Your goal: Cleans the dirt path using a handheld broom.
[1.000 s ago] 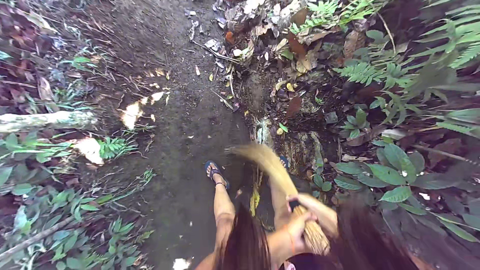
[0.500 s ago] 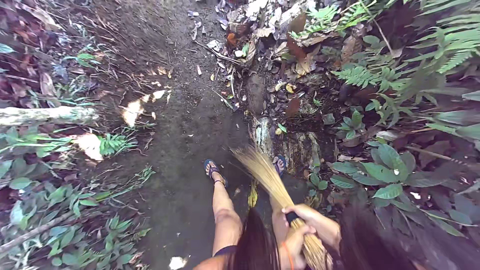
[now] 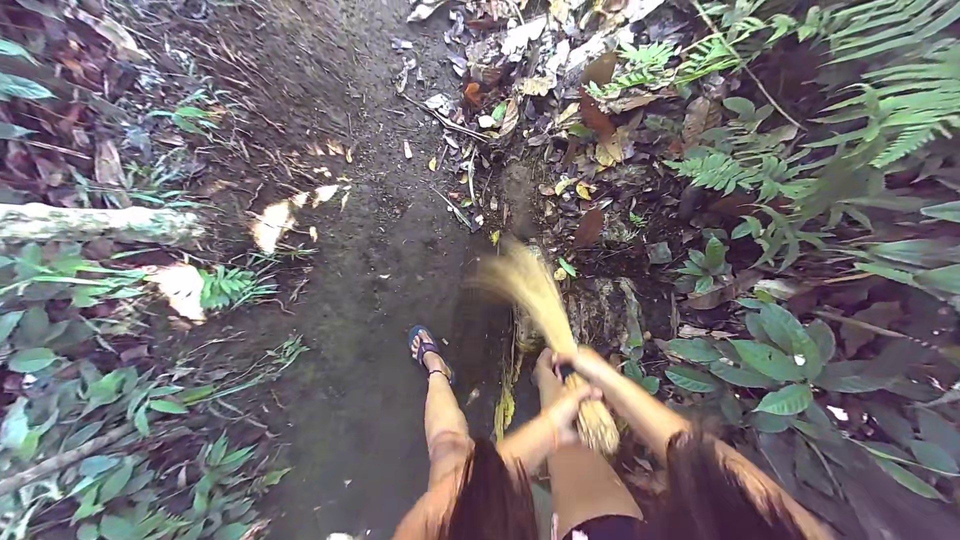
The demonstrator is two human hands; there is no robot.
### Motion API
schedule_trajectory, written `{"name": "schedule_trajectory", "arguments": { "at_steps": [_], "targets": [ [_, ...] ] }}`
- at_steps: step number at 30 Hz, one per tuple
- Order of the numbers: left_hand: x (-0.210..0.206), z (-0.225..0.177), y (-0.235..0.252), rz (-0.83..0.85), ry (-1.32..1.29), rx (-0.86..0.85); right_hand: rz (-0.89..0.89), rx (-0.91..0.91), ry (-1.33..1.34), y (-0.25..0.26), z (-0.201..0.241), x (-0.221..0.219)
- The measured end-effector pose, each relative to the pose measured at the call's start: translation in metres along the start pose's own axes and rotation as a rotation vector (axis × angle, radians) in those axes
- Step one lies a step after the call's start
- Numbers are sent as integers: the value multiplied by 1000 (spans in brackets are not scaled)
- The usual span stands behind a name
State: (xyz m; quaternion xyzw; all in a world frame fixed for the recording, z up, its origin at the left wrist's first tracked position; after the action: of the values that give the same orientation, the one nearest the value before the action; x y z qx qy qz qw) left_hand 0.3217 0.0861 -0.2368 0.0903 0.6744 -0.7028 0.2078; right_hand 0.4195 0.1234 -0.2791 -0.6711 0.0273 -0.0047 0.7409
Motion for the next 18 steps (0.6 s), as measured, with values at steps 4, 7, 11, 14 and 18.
{"name": "schedule_trajectory", "arguments": {
  "at_steps": [4,7,11,14,18],
  "targets": [
    [11,-103,61,83,318,-233,-135,345,231,60,85,7],
    [38,-77,23,3,322,-336,-21,416,296,29,66,-26],
    [4,22,-91,-311,5,-272,351,114,143,-63,-4,-56],
    [-17,43,-84,-405,-185,-168,486,-169,-21,-43,-24,-51],
    [4,-68,24,-90,47,-149,130,-1,1,48,62,-16]
  ]
}}
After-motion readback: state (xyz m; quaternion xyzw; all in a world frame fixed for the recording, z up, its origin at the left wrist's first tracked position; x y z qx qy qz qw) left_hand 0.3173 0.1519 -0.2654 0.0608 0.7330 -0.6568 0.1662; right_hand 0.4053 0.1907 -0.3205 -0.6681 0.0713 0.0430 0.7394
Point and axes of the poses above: each hand's wrist, its own y-axis towards the middle knuckle, its own x-axis out of the back of the hand, z = x × y, the point moved 1 cm from there along y, towards the middle knuckle, and after that the axes turned 5 degrees about -y, right-handed, at the moved point
